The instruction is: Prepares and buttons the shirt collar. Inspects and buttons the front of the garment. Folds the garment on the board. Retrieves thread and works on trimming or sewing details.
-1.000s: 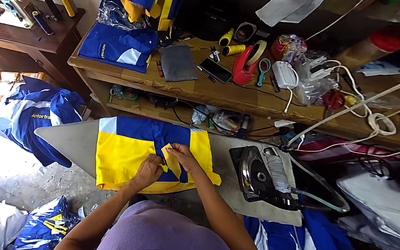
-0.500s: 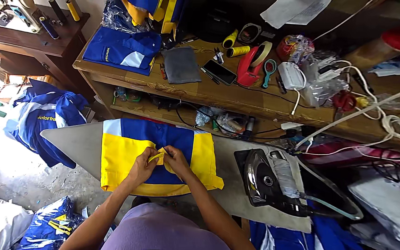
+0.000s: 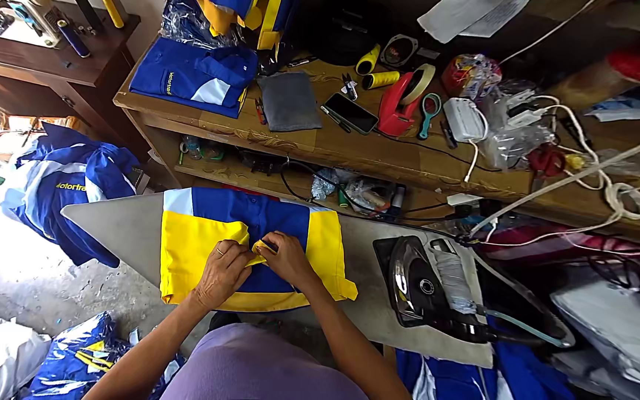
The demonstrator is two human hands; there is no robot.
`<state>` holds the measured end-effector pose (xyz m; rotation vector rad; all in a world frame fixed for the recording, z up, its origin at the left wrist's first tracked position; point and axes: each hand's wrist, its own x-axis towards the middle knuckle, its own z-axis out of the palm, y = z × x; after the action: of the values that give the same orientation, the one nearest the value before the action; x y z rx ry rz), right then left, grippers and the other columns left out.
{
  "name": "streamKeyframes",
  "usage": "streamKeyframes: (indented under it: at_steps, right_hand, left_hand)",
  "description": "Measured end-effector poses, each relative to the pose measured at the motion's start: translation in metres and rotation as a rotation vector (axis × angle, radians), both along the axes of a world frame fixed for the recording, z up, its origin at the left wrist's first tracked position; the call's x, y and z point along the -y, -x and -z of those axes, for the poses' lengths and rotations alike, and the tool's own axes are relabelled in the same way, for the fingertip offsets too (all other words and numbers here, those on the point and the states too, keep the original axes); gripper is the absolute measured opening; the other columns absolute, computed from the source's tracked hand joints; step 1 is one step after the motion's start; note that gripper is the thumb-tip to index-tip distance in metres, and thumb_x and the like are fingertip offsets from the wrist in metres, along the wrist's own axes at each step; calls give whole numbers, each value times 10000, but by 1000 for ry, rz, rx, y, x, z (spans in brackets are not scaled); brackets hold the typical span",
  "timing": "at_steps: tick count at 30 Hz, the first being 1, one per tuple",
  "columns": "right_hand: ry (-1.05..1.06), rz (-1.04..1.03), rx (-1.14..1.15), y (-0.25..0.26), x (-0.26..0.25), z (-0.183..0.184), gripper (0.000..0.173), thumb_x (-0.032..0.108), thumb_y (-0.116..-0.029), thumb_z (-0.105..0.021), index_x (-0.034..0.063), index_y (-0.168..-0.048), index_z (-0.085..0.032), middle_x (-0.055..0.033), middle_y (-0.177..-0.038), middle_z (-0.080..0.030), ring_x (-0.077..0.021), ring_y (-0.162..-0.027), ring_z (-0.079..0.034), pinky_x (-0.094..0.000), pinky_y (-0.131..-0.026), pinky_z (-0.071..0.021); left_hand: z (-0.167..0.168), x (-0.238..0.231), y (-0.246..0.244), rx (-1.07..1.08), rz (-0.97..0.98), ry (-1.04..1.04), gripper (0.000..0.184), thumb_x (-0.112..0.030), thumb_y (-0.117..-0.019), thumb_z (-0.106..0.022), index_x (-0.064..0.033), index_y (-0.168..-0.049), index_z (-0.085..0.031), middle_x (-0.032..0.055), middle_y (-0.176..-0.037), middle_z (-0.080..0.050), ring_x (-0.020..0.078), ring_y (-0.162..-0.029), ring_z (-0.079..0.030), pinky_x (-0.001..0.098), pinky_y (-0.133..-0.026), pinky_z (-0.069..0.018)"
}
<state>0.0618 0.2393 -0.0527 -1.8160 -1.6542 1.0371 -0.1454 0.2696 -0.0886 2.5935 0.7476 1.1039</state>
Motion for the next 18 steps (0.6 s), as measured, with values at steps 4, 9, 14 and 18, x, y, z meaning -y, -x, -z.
streamKeyframes:
  at_steps: [4, 9, 14, 18]
  right_hand:
    - [47, -86, -544, -12, -2, 9, 162, 167, -973, -654, 23, -923, -709, 21, -761, -662, -2, -687, -605, -198, -667, -509]
    - [64, -116, -573, -13, -2, -2, 180, 148, -997, -620, 41, -871, -691, 48, -722, -620, 9, -660, -565, -181, -637, -469]
    - [80, -212, -521, -17, -3, -11, 150, 159, -979, -645, 17, -979, -694, 21, -795, -656, 11, -700, -598, -172, -670, -505]
    - [77, -240, -515, -16, -2, -12, 197, 159, -941, -703, 2, -1058, -692, 0, -860, -687, 8, -740, -630, -167, -706, -535]
  left_hand:
    - [-1, -5, 2, 47, 101, -47, 133, -117, -985, -599, -73, -1010, -722, 94, -981, -703, 222, -979, -658, 308, -906, -538]
    - [-5, -6, 3, 61, 141, -102, 113, -95, -986, -612, -65, -1012, -717, 95, -974, -709, 224, -974, -664, 309, -906, -540]
    - [-8, -9, 6, 52, 193, -135, 108, -66, -990, -611, -48, -1022, -712, 105, -980, -711, 233, -971, -674, 314, -907, -553]
    - [-13, -13, 10, 34, 256, -150, 103, -50, -995, -606, -33, -1036, -699, 122, -994, -707, 243, -980, -679, 321, -912, -560]
